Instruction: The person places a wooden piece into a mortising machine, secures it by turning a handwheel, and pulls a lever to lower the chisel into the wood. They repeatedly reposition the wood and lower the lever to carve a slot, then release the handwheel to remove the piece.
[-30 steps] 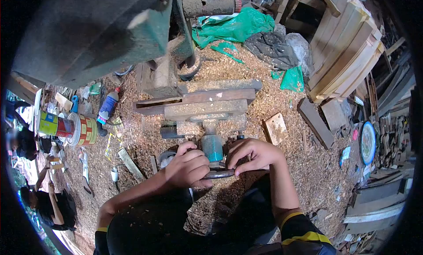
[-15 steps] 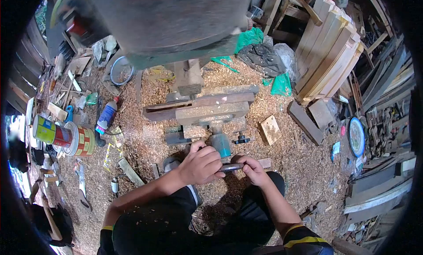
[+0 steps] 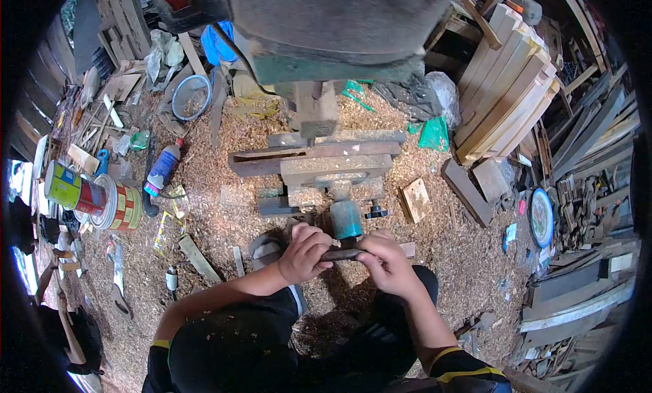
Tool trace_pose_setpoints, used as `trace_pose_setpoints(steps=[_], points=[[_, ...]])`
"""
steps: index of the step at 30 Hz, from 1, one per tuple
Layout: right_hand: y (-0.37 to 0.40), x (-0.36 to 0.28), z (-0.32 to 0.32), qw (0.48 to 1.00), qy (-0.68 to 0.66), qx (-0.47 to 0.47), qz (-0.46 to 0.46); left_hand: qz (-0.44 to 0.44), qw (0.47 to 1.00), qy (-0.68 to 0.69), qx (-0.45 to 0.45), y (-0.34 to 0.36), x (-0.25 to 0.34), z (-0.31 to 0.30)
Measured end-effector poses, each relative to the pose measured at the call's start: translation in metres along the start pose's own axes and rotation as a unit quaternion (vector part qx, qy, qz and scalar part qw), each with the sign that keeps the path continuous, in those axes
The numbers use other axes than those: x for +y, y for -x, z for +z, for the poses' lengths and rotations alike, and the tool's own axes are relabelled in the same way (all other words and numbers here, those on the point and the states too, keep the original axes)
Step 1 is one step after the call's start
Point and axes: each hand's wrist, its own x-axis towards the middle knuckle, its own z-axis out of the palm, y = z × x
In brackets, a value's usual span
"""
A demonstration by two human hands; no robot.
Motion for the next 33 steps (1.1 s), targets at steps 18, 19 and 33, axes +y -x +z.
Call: trace_pose_setpoints(steps=[18, 19, 33], points=[[0.048, 0.077, 0.07, 0.896, -0.408, 0.153, 0.081, 0.004, 0.989, -0.036, -0.144, -0.091, 0.031, -0.049], [0.046, 0.076, 0.069, 0.888, -0.43, 0.142, 0.073, 0.001, 0.987, -0.03, -0.161, -0.092, 0.032, -0.048], [0.049, 0.077, 0.083, 0.935, -0.237, 0.26, 0.046, 0.032, 0.997, 0.006, -0.069, -0.067, 0.016, -0.031]])
